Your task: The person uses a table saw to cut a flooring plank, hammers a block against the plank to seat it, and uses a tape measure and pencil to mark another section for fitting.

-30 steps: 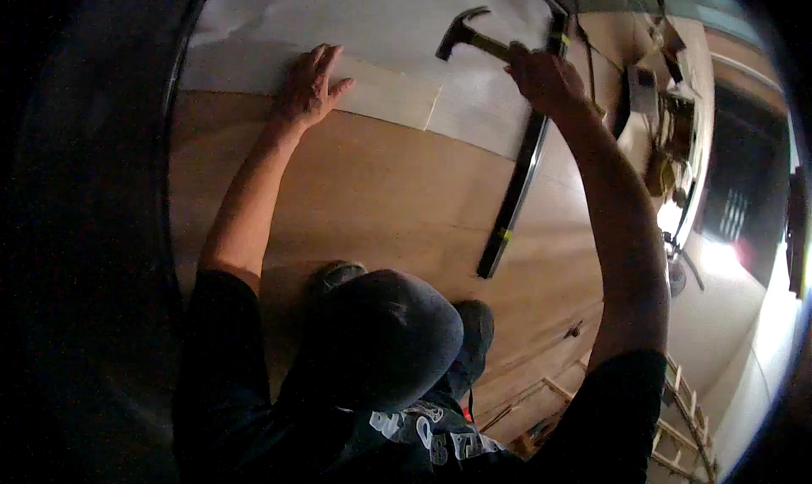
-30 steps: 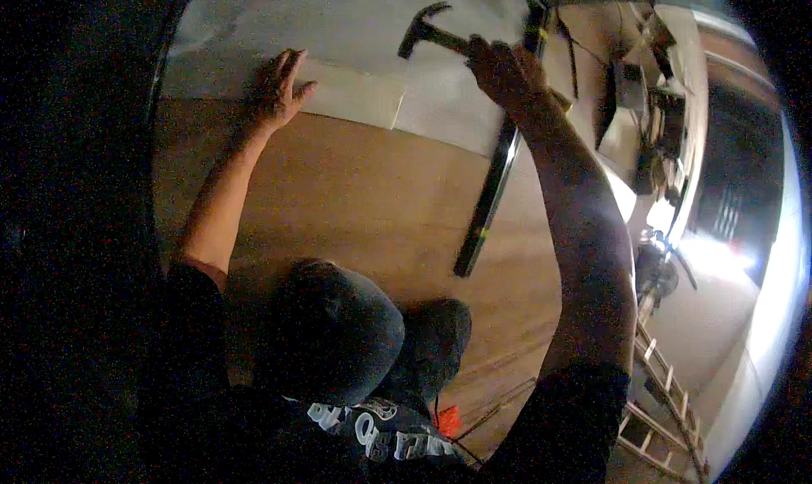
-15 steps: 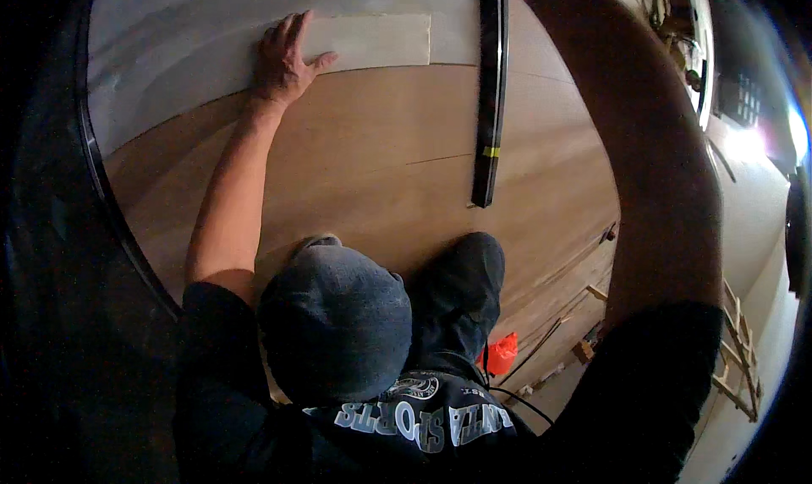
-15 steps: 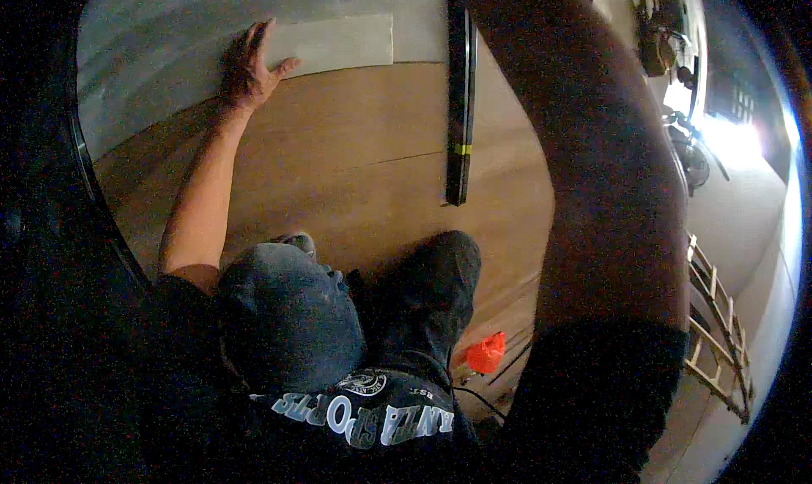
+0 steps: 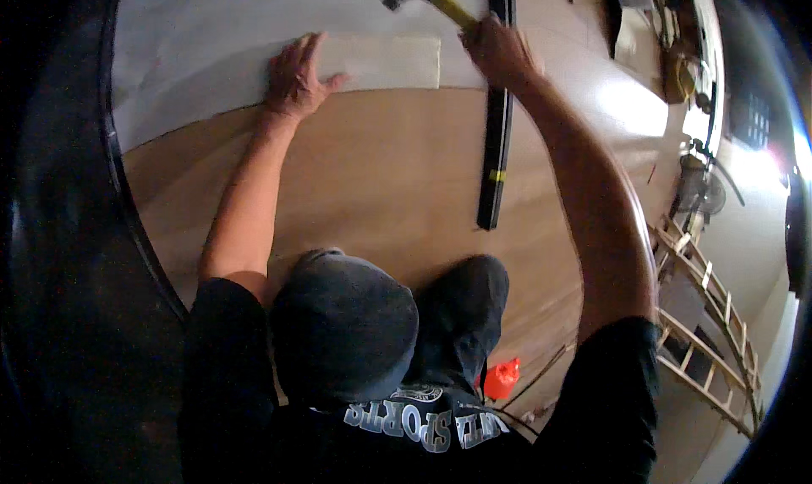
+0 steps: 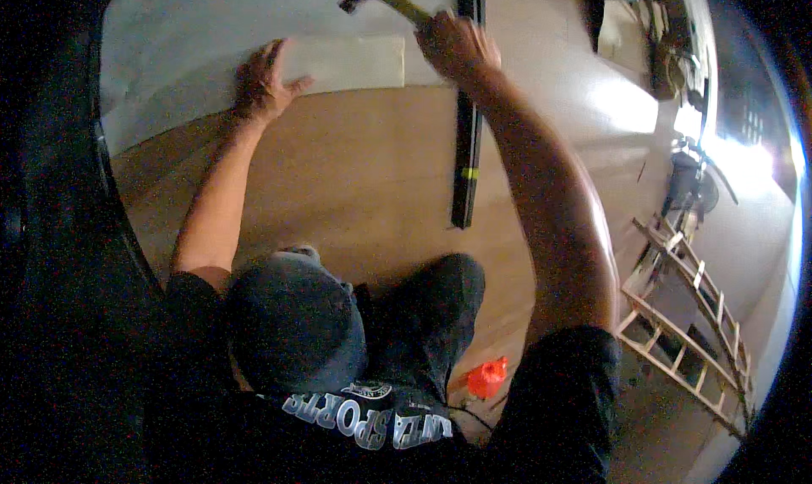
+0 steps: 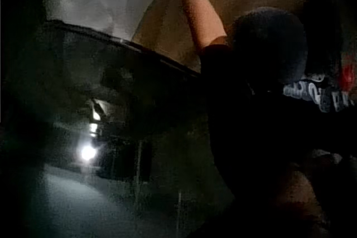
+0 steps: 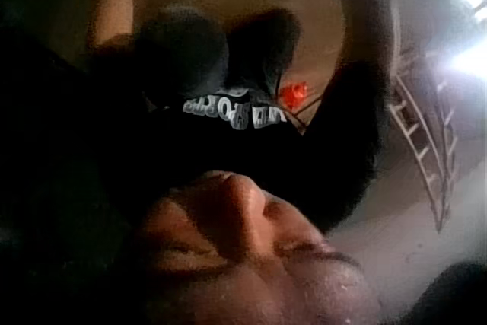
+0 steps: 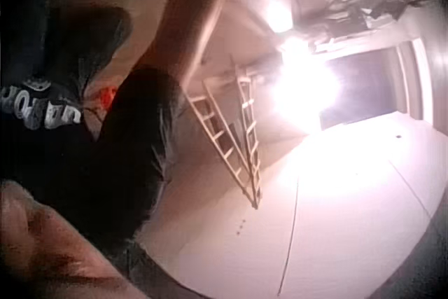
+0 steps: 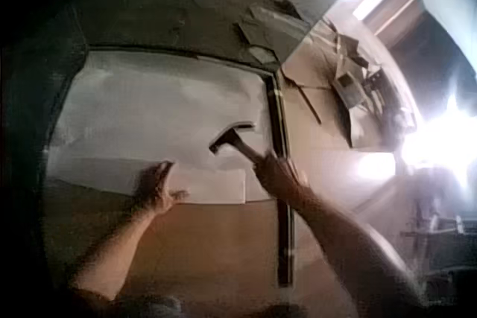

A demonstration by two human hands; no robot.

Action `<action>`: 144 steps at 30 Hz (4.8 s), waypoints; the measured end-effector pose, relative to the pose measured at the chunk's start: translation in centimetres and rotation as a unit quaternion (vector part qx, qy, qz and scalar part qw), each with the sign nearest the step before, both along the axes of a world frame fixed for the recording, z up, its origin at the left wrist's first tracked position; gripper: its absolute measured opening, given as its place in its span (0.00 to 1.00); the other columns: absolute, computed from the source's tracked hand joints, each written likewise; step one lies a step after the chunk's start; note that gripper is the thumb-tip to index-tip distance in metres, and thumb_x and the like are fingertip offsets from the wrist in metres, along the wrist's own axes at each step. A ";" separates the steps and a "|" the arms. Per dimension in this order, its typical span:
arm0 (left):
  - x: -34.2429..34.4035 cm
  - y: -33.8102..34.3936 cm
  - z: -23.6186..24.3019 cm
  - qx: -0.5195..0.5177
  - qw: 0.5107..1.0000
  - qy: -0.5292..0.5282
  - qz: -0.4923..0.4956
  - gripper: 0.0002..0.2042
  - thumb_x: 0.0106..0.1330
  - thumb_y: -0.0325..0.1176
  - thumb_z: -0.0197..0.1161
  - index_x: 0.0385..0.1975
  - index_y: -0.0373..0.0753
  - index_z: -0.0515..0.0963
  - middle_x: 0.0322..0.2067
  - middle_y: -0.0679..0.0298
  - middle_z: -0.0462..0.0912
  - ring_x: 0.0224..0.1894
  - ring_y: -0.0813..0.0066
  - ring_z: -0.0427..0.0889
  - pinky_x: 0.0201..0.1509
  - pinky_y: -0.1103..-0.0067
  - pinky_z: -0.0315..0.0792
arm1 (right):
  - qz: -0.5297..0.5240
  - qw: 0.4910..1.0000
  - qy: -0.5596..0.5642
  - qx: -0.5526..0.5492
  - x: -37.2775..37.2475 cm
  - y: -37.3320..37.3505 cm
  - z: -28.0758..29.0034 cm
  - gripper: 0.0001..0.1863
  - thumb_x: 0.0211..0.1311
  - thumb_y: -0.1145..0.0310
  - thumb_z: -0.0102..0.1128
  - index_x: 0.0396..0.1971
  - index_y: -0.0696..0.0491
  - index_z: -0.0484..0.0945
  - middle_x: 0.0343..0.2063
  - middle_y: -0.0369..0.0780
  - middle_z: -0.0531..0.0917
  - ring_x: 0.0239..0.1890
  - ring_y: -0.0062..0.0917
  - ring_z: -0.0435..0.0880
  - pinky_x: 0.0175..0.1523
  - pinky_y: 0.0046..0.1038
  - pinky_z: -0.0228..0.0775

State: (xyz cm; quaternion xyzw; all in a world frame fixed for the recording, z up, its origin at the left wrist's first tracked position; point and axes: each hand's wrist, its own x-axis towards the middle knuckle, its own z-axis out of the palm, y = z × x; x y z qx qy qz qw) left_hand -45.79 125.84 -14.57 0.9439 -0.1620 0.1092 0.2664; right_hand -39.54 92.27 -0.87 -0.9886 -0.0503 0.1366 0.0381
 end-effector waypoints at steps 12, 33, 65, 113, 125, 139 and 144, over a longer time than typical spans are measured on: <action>0.1 -1.5 3.8 0.057 0.949 0.304 0.057 0.49 0.54 0.63 0.71 0.72 0.43 0.60 0.63 0.42 0.71 0.66 0.44 0.70 0.67 0.58 0.68 | -0.063 0.977 0.026 0.204 -11.5 -2.8 -6.7 0.19 0.56 0.60 0.65 0.42 0.59 0.81 0.40 0.54 0.83 0.46 0.51 0.80 0.51 0.46 0.71; -2.0 -1.3 1.7 -0.189 0.952 0.238 0.032 0.45 0.59 0.42 0.76 0.73 0.46 0.54 0.70 0.48 0.64 0.72 0.51 0.64 0.74 0.62 0.61 | 0.003 0.980 0.075 0.186 -8.3 -6.3 -9.0 0.23 0.63 0.53 0.61 0.35 0.62 0.77 0.34 0.56 0.82 0.39 0.55 0.81 0.44 0.50 0.72; -1.6 -0.9 1.8 -0.102 0.948 0.301 0.025 0.47 0.63 0.38 0.72 0.76 0.43 0.46 0.72 0.46 0.58 0.72 0.48 0.61 0.74 0.60 0.60 | 0.432 0.804 0.081 -0.401 8.8 6.9 9.4 0.22 0.67 0.67 0.53 0.60 0.32 0.76 0.38 0.38 0.87 0.42 0.36 0.88 0.40 0.40 0.82; 1.9 -3.8 6.0 0.154 0.949 0.257 -0.099 0.47 0.37 0.43 0.84 0.64 0.40 0.70 0.65 0.45 0.69 0.66 0.49 0.70 0.70 0.59 0.64 | 0.405 0.825 -0.022 -0.394 5.1 -0.5 5.1 0.16 0.72 0.62 0.50 0.56 0.46 0.75 0.39 0.42 0.86 0.37 0.38 0.88 0.38 0.42 0.82; -3.0 17.0 8.5 0.285 0.945 0.161 0.002 0.50 0.34 0.45 0.85 0.64 0.47 0.68 0.61 0.60 0.71 0.68 0.57 0.63 0.67 0.57 0.58 | 0.301 0.944 -0.038 -0.132 3.0 2.6 10.6 0.17 0.72 0.59 0.51 0.55 0.51 0.74 0.38 0.48 0.86 0.42 0.47 0.86 0.42 0.47 0.80; -3.5 13.7 2.2 -0.003 0.994 -0.007 0.108 0.28 0.64 0.52 0.66 0.62 0.49 0.74 0.65 0.60 0.70 0.67 0.58 0.68 0.71 0.60 0.62 | 0.413 0.894 0.097 -0.142 8.9 16.3 3.7 0.25 0.70 0.63 0.57 0.64 0.49 0.67 0.47 0.52 0.84 0.47 0.51 0.84 0.49 0.49 0.78; -3.3 12.8 1.4 -0.008 0.993 -0.001 0.116 0.30 0.65 0.55 0.65 0.63 0.48 0.72 0.66 0.58 0.68 0.67 0.58 0.67 0.71 0.61 0.60 | 0.365 0.925 0.050 -0.094 15.4 17.3 4.3 0.24 0.73 0.60 0.53 0.65 0.49 0.68 0.52 0.51 0.82 0.50 0.53 0.81 0.49 0.49 0.77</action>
